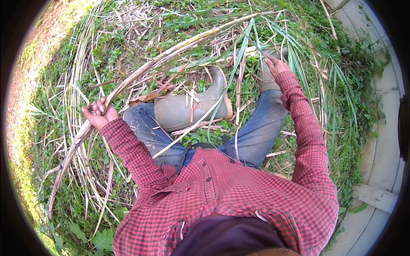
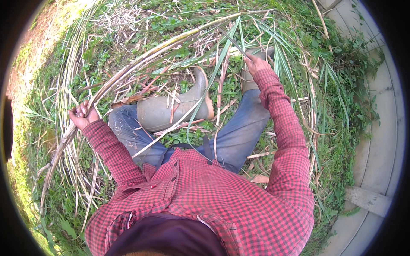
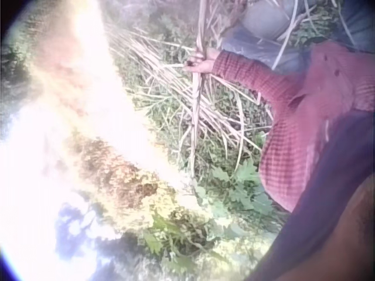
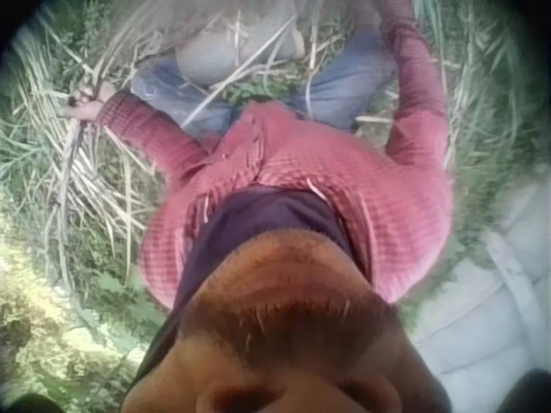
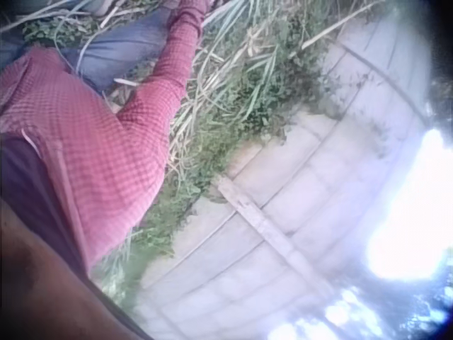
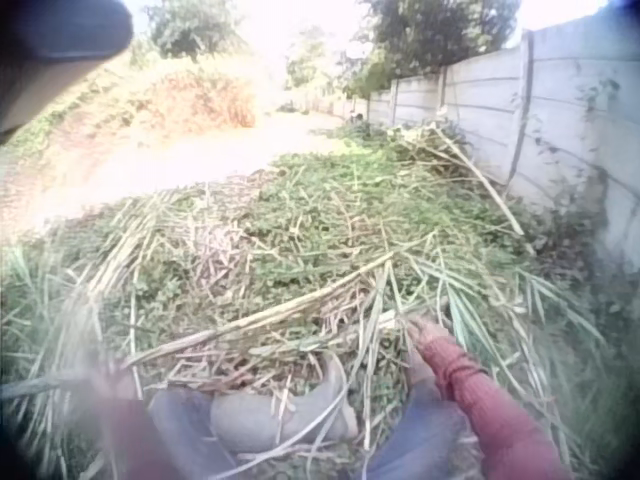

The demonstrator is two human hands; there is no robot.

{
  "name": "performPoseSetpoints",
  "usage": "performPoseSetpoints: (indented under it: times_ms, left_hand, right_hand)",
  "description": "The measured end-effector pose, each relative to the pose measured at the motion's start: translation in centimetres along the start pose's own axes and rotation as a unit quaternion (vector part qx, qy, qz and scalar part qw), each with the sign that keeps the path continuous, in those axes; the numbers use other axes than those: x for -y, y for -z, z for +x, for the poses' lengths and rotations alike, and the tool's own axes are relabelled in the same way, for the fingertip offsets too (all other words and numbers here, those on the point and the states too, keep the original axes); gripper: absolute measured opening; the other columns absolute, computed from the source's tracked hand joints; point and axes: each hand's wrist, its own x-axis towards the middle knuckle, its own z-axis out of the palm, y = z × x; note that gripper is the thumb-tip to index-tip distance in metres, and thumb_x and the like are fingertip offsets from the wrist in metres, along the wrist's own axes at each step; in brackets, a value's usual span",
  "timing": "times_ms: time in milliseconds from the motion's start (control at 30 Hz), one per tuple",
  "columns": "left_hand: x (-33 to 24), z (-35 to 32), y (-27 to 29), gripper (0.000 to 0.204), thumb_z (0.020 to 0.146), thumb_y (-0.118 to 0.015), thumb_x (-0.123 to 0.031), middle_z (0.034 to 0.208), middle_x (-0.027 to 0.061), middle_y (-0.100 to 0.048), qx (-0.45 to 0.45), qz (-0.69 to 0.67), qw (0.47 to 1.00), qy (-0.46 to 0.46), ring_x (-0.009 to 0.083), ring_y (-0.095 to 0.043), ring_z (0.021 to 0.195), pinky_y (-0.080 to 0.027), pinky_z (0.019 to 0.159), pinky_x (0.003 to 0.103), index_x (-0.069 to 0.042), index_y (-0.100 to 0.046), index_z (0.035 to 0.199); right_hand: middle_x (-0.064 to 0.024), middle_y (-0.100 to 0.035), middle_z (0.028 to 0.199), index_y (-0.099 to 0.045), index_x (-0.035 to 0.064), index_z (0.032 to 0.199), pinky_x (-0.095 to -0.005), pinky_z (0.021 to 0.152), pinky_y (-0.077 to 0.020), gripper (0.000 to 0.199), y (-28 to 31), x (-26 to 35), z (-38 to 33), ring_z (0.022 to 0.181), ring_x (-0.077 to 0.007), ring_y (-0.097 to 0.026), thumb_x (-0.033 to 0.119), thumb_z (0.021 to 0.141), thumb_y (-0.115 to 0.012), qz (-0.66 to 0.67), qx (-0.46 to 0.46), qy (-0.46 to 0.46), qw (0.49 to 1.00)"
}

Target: The person sits on the ground and uses a knife to strip bark and sharpen the ends of several long, thin sticks. They hold the sticks with one hand and use the knife to scrape and carve the wood, creating pointed tips and smooth shafts.

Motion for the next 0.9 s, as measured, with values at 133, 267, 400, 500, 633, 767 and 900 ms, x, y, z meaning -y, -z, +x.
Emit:
performPoseSetpoints:
  times_ms: [133,267,400,500,633,767,900]
  left_hand:
    - [1.8,-0.5,0.8,0.027,0.086,-0.051,-0.027,0.044,-0.0026,-0.028,-0.038,0.020,0.999,0.001,0.0112,-0.026,0.038,-0.035,0.057,0.032,-0.012,-0.045,0.065]
    - [2.4,-1.9,0.6,0.027,0.086,-0.050,-0.025,0.044,-0.0031,-0.026,-0.049,0.006,0.999,0.006,0.0107,-0.025,0.037,-0.034,0.053,0.030,-0.012,-0.043,0.064]
    - [2.1,-2.6,0.1,0.027,0.086,-0.050,-0.026,0.044,-0.0034,-0.025,-0.044,0.004,0.999,0.013,0.0097,-0.024,0.037,-0.032,0.050,0.029,-0.012,-0.043,0.064]
    - [1.6,-3.3,-0.4,0.027,0.087,-0.050,-0.026,0.043,-0.0040,-0.024,-0.052,0.005,0.999,0.002,0.0093,-0.024,0.036,-0.032,0.049,0.028,-0.012,-0.043,0.065]
    - [-1.1,-3.6,-2.1,0.027,0.088,-0.045,-0.024,0.043,-0.0032,-0.026,-0.105,0.084,0.991,-0.027,0.0101,-0.024,0.036,-0.031,0.046,0.028,-0.011,-0.042,0.065]
    - [-1.5,-1.8,-0.9,0.026,0.088,-0.046,-0.024,0.044,-0.0050,-0.025,-0.055,0.036,0.998,-0.007,0.0087,-0.023,0.035,-0.028,0.041,0.026,-0.011,-0.043,0.066]
    - [-4.8,-1.6,2.0,0.029,0.088,-0.048,-0.027,0.043,-0.0049,-0.027,-0.065,0.055,0.996,-0.026,0.0086,-0.024,0.033,-0.026,0.039,0.025,-0.012,-0.044,0.063]
  right_hand:
    - [-0.0190,-0.060,0.092,-0.045,0.0209,0.123,-0.0432,0.071,-0.0479,0.043,2.9,1.8,-6.8,0.079,-0.0362,-0.059,0.044,0.088,-0.039,-0.105,0.048,0.170,0.979]
    - [-0.0194,-0.059,0.080,-0.050,0.0047,0.100,-0.0422,0.066,-0.0493,0.042,2.4,7.7,-7.9,0.075,-0.0346,-0.060,0.043,0.089,-0.038,-0.152,0.040,0.291,0.944]
    - [-0.0191,-0.057,0.081,-0.047,-0.0009,0.086,-0.0412,0.065,-0.0491,0.048,1.1,13.5,-5.3,0.073,-0.0343,-0.059,0.047,0.088,-0.038,-0.163,0.045,0.342,0.924]
    - [-0.0190,-0.058,0.083,-0.048,-0.0018,0.088,-0.0420,0.064,-0.0493,0.051,0.5,17.1,-3.8,0.073,-0.0340,-0.060,0.048,0.088,-0.038,-0.146,0.041,0.374,0.915]
    - [-0.0194,-0.061,0.080,-0.056,0.0003,0.087,-0.0393,0.064,-0.0508,0.056,0.8,15.9,2.1,0.074,-0.0308,-0.062,0.053,0.086,-0.037,-0.214,0.063,0.305,0.926]
    - [-0.0168,-0.062,0.074,-0.059,0.0037,0.085,-0.0389,0.065,-0.0501,0.058,2.0,10.8,5.2,0.072,-0.0283,-0.063,0.057,0.085,-0.035,-0.259,0.022,0.195,0.946]
    - [-0.0148,-0.064,0.081,-0.063,0.0022,0.084,-0.0393,0.062,-0.0512,0.047,2.2,15.9,0.3,0.074,-0.0275,-0.063,0.045,0.086,-0.044,-0.275,0.070,0.244,0.927]
